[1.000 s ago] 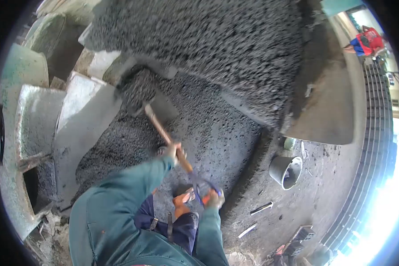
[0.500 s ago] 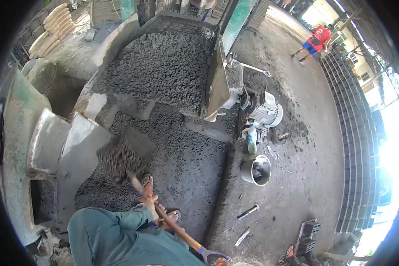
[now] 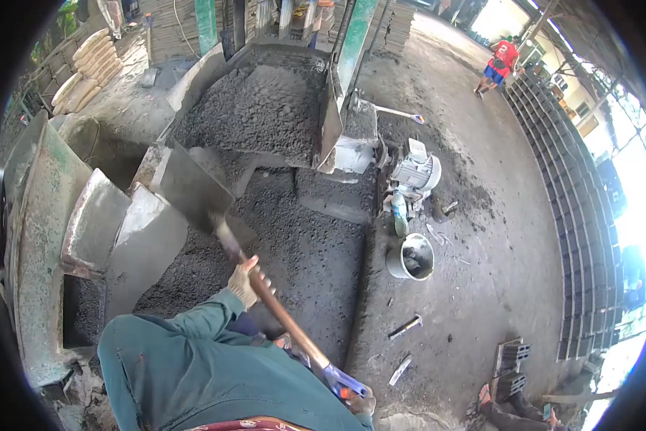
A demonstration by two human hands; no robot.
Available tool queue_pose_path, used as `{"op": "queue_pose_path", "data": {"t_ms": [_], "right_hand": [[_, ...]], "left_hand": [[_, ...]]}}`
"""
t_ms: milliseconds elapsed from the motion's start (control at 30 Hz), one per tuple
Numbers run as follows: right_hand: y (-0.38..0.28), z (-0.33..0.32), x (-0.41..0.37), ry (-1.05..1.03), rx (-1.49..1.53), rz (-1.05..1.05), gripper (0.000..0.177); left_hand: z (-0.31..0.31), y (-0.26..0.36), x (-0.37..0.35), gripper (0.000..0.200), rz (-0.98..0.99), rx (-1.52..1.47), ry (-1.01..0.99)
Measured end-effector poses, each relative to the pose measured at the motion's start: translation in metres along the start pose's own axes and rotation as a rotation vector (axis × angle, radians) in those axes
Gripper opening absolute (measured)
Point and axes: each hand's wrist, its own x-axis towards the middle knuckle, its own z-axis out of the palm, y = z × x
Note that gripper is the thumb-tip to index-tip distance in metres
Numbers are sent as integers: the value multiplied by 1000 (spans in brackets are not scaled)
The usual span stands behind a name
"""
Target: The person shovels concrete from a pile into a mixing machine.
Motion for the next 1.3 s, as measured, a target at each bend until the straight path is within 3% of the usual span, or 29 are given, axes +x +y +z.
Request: {"op": "queue_pose_path", "data": {"t_ms": [100,200,267,300,333,400,633,733,767,800,867,933,1000,1067,1100,1133,1200,1267,1300], "right_hand": [[-24,2,-12,-3,80,52,16],[-66,7,-32,-3,220,131,13],[-86,9,-52,31,272,148,14],[-96,11,-63,61,293,152,15],[-105,16,-70,91,308,152,16],[-125,56,-78,159,333,159,20],[-167,173,-104,180,400,166,36],[-177,218,-108,51,542,59,44],[-206,238,-106,-36,703,-19,23],[-234,258,-104,-136,865,-83,30],[-293,313,-118,-11,940,-80,36],[-306,347,-109,-195,1080,-189,53],[-328,370,-105,-143,763,-295,55],[-331,352,-106,-299,536,-445,57],[-316,330,-101,-306,573,-422,62],[-303,303,-107,-246,629,-388,63],[-271,241,-116,-181,755,-306,44],[-197,184,-94,-29,766,-148,20],[-173,164,-94,-10,768,-117,17]], "left_hand": [[58,22,-8,31,98,67,-462],[104,43,-11,21,-92,-50,-1025],[131,48,-34,22,-128,-7,-952],[145,46,-49,22,-98,0,-750],[146,42,-35,19,-124,-13,-678],[143,80,39,16,-235,33,-661],[183,195,111,22,-281,103,-693],[205,233,134,22,-210,152,-671],[215,246,134,21,-153,174,-677],[224,259,134,21,-98,195,-678],[242,287,167,21,-68,237,-647],[261,314,192,23,101,267,-602],[273,338,220,27,244,375,-587],[283,337,199,29,347,425,-351],[276,326,195,29,294,424,-488],[271,301,140,24,246,369,-474],[247,257,103,18,94,282,-596],[222,204,51,17,42,270,-605],[209,180,35,18,2,275,-650]]}}
